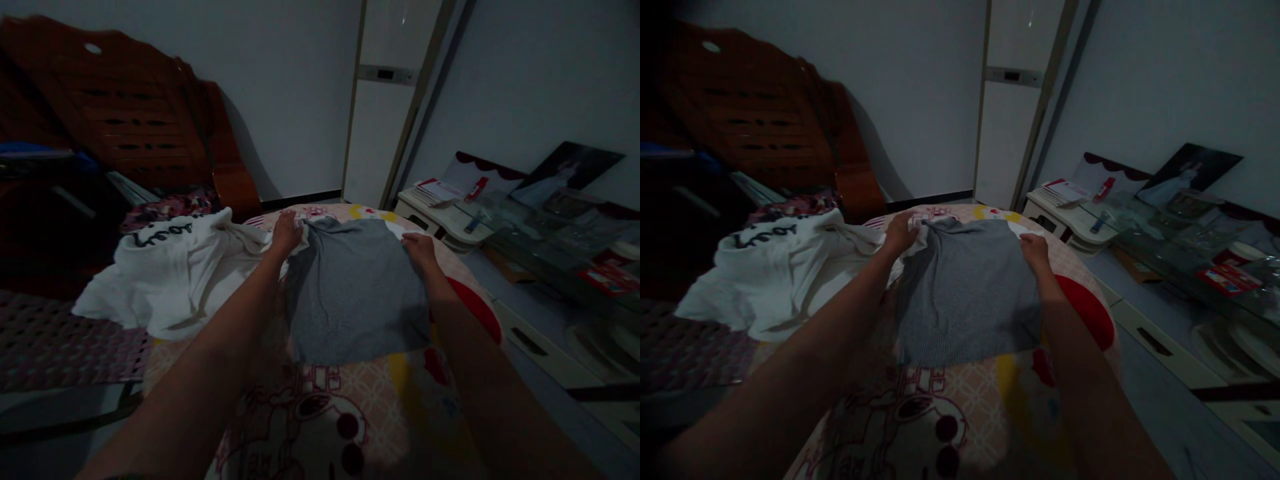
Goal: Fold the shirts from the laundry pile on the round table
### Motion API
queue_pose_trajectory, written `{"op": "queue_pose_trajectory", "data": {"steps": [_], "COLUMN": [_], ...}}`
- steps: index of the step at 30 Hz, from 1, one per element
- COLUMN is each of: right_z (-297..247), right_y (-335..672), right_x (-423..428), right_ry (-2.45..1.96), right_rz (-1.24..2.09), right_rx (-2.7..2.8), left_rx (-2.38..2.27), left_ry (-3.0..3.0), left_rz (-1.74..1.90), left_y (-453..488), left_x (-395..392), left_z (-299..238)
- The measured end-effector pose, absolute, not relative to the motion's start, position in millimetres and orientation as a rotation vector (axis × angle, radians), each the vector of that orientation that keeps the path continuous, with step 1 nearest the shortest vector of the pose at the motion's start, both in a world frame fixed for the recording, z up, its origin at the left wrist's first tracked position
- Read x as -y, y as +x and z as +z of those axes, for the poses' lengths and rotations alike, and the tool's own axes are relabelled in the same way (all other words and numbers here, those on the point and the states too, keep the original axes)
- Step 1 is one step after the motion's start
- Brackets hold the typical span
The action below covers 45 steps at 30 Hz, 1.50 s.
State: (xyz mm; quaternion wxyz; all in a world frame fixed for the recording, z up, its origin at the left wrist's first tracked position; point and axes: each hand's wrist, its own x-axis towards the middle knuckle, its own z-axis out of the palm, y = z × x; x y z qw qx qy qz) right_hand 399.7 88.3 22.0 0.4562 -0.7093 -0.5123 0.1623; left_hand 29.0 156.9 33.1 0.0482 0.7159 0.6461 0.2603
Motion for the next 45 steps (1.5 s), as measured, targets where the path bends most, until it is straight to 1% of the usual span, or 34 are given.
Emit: {"op": "queue_pose_trajectory", "data": {"steps": [7, 12, 14, 19, 25, 30, 33, 36, 39, 43, 45], "right_z": [17.5, 12.9, 10.1, 7.8, 7.2, 8.8, 14.1, 20.4, 21.5, 13.0, 11.2], "right_y": [398.7, 385.7, 380.8, 384.7, 402.2, 409.2, 415.3, 425.6, 436.8, 445.1, 445.6], "right_x": [4.5, 46.4, 54.8, 67.2, 82.3, 89.2, 96.5, 107.7, 117.6, 121.4, 119.3], "right_ry": [-2.005, -2.043, -2.134, -2.429, -2.435, -2.219, -2.096, -2.068, -2.156, -2.27, -2.294], "right_rz": [0.204, 0.137, 0.084, -0.032, 0.073, 0.332, 0.551, 0.679, 0.644, 0.575, 0.456], "right_rx": [1.39, 1.824, 1.903, 1.787, 1.664, 1.584, 1.408, 1.227, 1.201, 1.324, 1.462], "left_rx": [-1.918, -2.001, -2.016, -2.016, -1.786, -1.347, -1.052, -0.911, -0.881, -0.869, -0.88], "left_ry": [2.234, 2.235, 2.233, 2.213, 1.972, 1.911, 1.768, 1.651, 1.574, 1.507, 1.494], "left_rz": [0.654, 0.343, 0.255, 0.3, 0.466, 0.63, 0.457, 0.259, 0.223, 0.144, 0.118], "left_y": [23.0, 12.8, 8.8, 2.6, 2.6, -3.2, -10.9, -16.3, -17.2, -17.3, -19.1], "left_x": [-69.3, -31.0, -21.2, -6.3, -2.7, 1.0, 6.3, 12.1, 16.7, 18.5, 17.5], "left_z": [7.7, 4.4, 4.4, 2.3, -7.6, -11.6, -5.6, 2.9, 8.6, 8.3, 6.0]}}
